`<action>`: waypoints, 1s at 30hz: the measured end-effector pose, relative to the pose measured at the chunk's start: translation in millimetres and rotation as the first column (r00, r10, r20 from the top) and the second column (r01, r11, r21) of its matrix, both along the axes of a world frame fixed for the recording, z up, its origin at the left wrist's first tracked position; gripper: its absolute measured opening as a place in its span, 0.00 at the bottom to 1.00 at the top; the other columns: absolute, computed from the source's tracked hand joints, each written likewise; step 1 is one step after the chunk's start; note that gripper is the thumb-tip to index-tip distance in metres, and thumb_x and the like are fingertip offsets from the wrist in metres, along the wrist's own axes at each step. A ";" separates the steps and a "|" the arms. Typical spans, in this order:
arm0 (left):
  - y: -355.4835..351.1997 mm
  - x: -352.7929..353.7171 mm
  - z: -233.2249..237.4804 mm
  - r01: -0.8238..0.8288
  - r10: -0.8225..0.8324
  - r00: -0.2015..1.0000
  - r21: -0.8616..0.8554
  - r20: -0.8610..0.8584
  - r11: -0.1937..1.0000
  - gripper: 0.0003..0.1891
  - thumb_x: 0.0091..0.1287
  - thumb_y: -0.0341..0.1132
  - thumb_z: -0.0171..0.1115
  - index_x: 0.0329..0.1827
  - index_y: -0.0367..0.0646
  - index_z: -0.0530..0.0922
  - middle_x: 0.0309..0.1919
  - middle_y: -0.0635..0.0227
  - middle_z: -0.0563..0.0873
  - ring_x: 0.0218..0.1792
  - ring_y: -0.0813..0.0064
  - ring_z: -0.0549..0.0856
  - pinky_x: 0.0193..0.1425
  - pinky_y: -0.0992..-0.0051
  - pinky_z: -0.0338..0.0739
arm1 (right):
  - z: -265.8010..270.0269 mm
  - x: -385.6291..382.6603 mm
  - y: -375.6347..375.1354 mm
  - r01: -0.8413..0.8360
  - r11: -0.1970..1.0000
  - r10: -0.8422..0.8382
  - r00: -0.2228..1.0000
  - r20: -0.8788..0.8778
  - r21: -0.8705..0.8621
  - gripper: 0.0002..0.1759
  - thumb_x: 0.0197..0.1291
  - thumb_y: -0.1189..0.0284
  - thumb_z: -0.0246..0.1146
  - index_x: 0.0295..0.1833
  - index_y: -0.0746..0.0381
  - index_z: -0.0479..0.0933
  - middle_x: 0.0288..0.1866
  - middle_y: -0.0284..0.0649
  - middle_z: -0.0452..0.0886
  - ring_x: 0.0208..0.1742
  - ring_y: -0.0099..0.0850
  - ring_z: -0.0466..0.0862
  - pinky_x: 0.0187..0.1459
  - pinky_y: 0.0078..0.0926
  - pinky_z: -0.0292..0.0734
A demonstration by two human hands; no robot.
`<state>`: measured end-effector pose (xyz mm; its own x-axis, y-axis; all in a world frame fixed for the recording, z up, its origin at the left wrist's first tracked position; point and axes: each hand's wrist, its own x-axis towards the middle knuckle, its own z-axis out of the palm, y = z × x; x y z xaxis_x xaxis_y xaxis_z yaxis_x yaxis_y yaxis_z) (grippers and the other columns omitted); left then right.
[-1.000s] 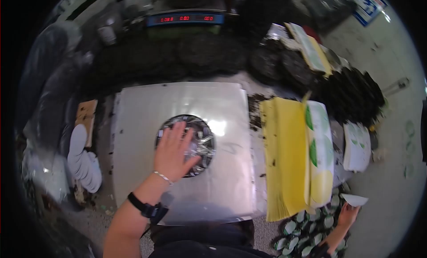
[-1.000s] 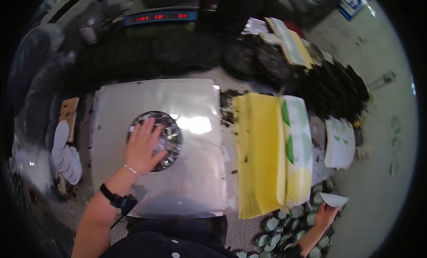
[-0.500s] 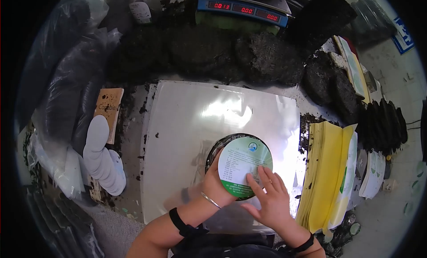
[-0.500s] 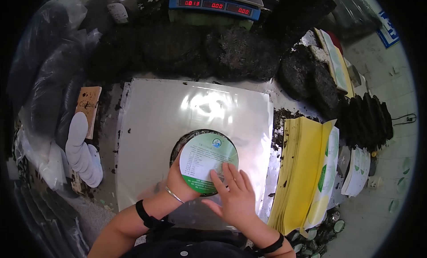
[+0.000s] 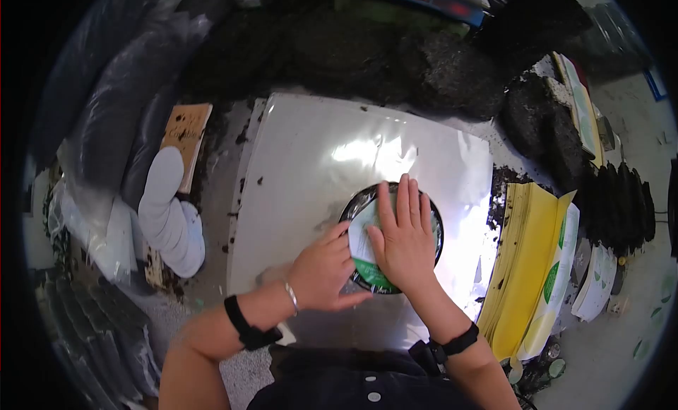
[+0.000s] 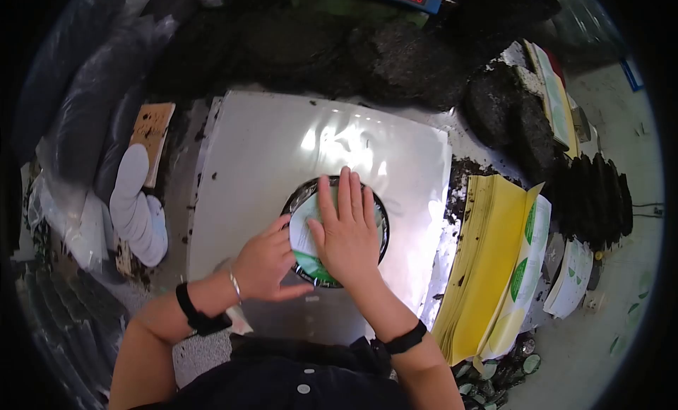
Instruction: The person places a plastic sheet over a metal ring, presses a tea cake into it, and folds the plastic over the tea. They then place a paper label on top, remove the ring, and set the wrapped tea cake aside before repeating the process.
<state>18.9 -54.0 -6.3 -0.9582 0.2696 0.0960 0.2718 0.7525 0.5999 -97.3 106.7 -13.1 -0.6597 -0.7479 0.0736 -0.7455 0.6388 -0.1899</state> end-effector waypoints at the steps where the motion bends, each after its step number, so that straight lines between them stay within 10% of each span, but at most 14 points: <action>1: -7.9 -4.1 7.1 0.094 -0.090 0.990 -0.026 0.112 0.995 0.29 0.66 0.53 0.69 0.52 0.31 0.84 0.52 0.46 0.88 0.60 0.54 0.85 0.82 0.50 0.63 | -9.6 2.4 -1.1 -0.089 0.995 0.091 0.995 0.030 -0.035 0.41 0.72 0.53 0.60 0.85 0.58 0.60 0.86 0.55 0.58 0.87 0.50 0.57 0.85 0.50 0.49; 3: -16.5 -3.6 -8.2 0.058 -0.050 0.998 0.243 -0.041 0.968 0.25 0.70 0.50 0.68 0.50 0.31 0.84 0.44 0.51 0.88 0.56 0.58 0.86 0.81 0.52 0.64 | -8.9 0.8 1.3 -0.118 0.992 0.119 0.992 0.040 -0.037 0.42 0.71 0.50 0.60 0.85 0.55 0.60 0.87 0.55 0.57 0.87 0.50 0.57 0.85 0.51 0.47; 4: -18.2 -1.2 -11.1 -0.253 0.232 0.963 0.751 0.136 0.610 0.22 0.72 0.47 0.67 0.53 0.33 0.83 0.43 0.52 0.88 0.54 0.60 0.87 0.79 0.56 0.68 | -4.8 1.7 -1.6 -0.127 0.990 0.128 0.991 0.024 -0.053 0.42 0.71 0.50 0.60 0.85 0.55 0.60 0.87 0.55 0.57 0.87 0.50 0.57 0.85 0.51 0.47; 5: -20.9 0.1 -17.4 -0.435 0.320 0.847 0.900 0.424 -0.042 0.20 0.75 0.44 0.65 0.56 0.35 0.83 0.42 0.54 0.88 0.52 0.63 0.87 0.77 0.59 0.71 | -0.9 5.0 -4.2 -0.102 0.992 0.105 0.994 0.033 -0.080 0.42 0.71 0.49 0.61 0.85 0.54 0.60 0.87 0.55 0.57 0.87 0.50 0.57 0.85 0.52 0.47; 8: 15.2 -41.6 -27.0 -0.695 0.605 0.711 0.488 0.359 0.528 0.21 0.80 0.44 0.59 0.66 0.37 0.80 0.48 0.51 0.90 0.50 0.65 0.90 0.58 0.68 0.83 | 6.1 31.8 -2.1 -0.175 0.984 0.175 0.980 0.098 -0.011 0.41 0.71 0.49 0.60 0.84 0.55 0.62 0.87 0.55 0.57 0.88 0.49 0.55 0.85 0.54 0.46; 10: 6.6 -46.9 -49.3 -0.628 0.595 0.758 0.546 0.268 0.554 0.22 0.80 0.44 0.59 0.67 0.36 0.79 0.48 0.51 0.90 0.50 0.63 0.90 0.58 0.68 0.83 | 14.2 44.9 24.2 -0.270 0.962 0.265 0.959 0.103 0.037 0.40 0.72 0.51 0.60 0.84 0.56 0.62 0.86 0.55 0.57 0.88 0.49 0.55 0.85 0.54 0.45; 12: -0.4 -39.8 -44.0 -0.596 0.439 0.802 0.572 0.404 0.563 0.25 0.82 0.47 0.54 0.72 0.38 0.75 0.56 0.50 0.89 0.56 0.57 0.88 0.64 0.68 0.79 | 30.7 49.4 70.4 -0.534 0.815 0.538 0.550 0.640 -0.226 0.39 0.73 0.56 0.59 0.85 0.59 0.59 0.87 0.53 0.57 0.88 0.49 0.53 0.85 0.52 0.45; 18: 117.0 -25.5 33.8 0.060 -0.104 0.994 0.873 -0.011 0.484 0.32 0.84 0.52 0.46 0.81 0.37 0.65 0.80 0.55 0.69 0.78 0.69 0.69 0.82 0.66 0.58 | 0.9 43.5 65.2 -0.312 0.908 0.397 0.854 0.337 -0.279 0.37 0.74 0.67 0.59 0.84 0.63 0.58 0.88 0.52 0.54 0.88 0.51 0.53 0.85 0.52 0.45; 22: 124.0 25.7 63.0 -0.429 0.479 0.796 0.213 -0.371 0.878 0.39 0.75 0.49 0.65 0.81 0.37 0.62 0.82 0.47 0.59 0.83 0.53 0.57 0.85 0.56 0.55 | 33.4 75.5 142.3 0.099 0.757 0.352 0.771 0.531 -0.646 0.26 0.73 0.71 0.61 0.74 0.63 0.74 0.82 0.53 0.68 0.84 0.50 0.64 0.83 0.49 0.53; 23: 103.3 21.1 9.9 -0.684 0.719 0.678 0.227 -0.150 0.693 0.38 0.72 0.44 0.69 0.79 0.38 0.64 0.79 0.47 0.63 0.81 0.53 0.61 0.83 0.54 0.60 | 38.4 97.4 171.2 0.380 0.610 0.296 0.704 0.645 -0.695 0.21 0.74 0.70 0.61 0.69 0.63 0.80 0.78 0.52 0.74 0.81 0.50 0.69 0.82 0.48 0.57; 25: 98.7 7.0 -31.8 -0.861 0.865 0.497 0.168 0.072 0.480 0.38 0.68 0.39 0.74 0.77 0.39 0.65 0.76 0.47 0.67 0.78 0.52 0.66 0.80 0.51 0.65 | 4.2 154.3 231.5 0.191 0.644 0.387 0.754 0.531 -0.741 0.16 0.76 0.64 0.60 0.57 0.62 0.85 0.69 0.48 0.83 0.74 0.48 0.76 0.77 0.48 0.64; 27: 151.6 5.3 20.2 -0.606 0.015 0.794 0.791 0.607 0.085 0.33 0.64 0.34 0.76 0.70 0.40 0.69 0.72 0.47 0.71 0.74 0.58 0.72 0.76 0.57 0.72 | -10.1 218.6 269.0 0.375 0.606 0.481 0.529 0.699 -0.701 0.22 0.78 0.53 0.55 0.49 0.58 0.86 0.60 0.44 0.86 0.68 0.46 0.79 0.72 0.49 0.68; 28: 183.5 16.3 70.9 -0.346 -0.285 0.858 0.891 0.428 0.294 0.30 0.68 0.29 0.73 0.71 0.43 0.69 0.70 0.53 0.71 0.73 0.64 0.74 0.75 0.63 0.74 | -25.2 240.7 281.5 0.387 0.603 0.465 0.540 0.701 -0.698 0.22 0.78 0.53 0.55 0.49 0.58 0.86 0.60 0.44 0.86 0.68 0.46 0.79 0.72 0.49 0.68; 30: 230.5 22.5 94.0 -0.070 -0.671 0.733 0.993 0.116 0.095 0.32 0.72 0.35 0.72 0.75 0.45 0.65 0.74 0.58 0.69 0.72 0.67 0.75 0.76 0.66 0.72 | -56.0 269.5 299.1 0.340 0.680 0.363 0.614 0.701 -0.650 0.30 0.78 0.44 0.47 0.46 0.57 0.85 0.53 0.41 0.88 0.62 0.41 0.82 0.67 0.49 0.71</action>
<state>41.4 176.4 87.7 -0.7858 0.5978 0.1588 -0.2596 -0.5518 0.7926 172.2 405.8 -69.2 -0.7118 -0.7009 0.0457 -0.1057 0.0425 -0.9935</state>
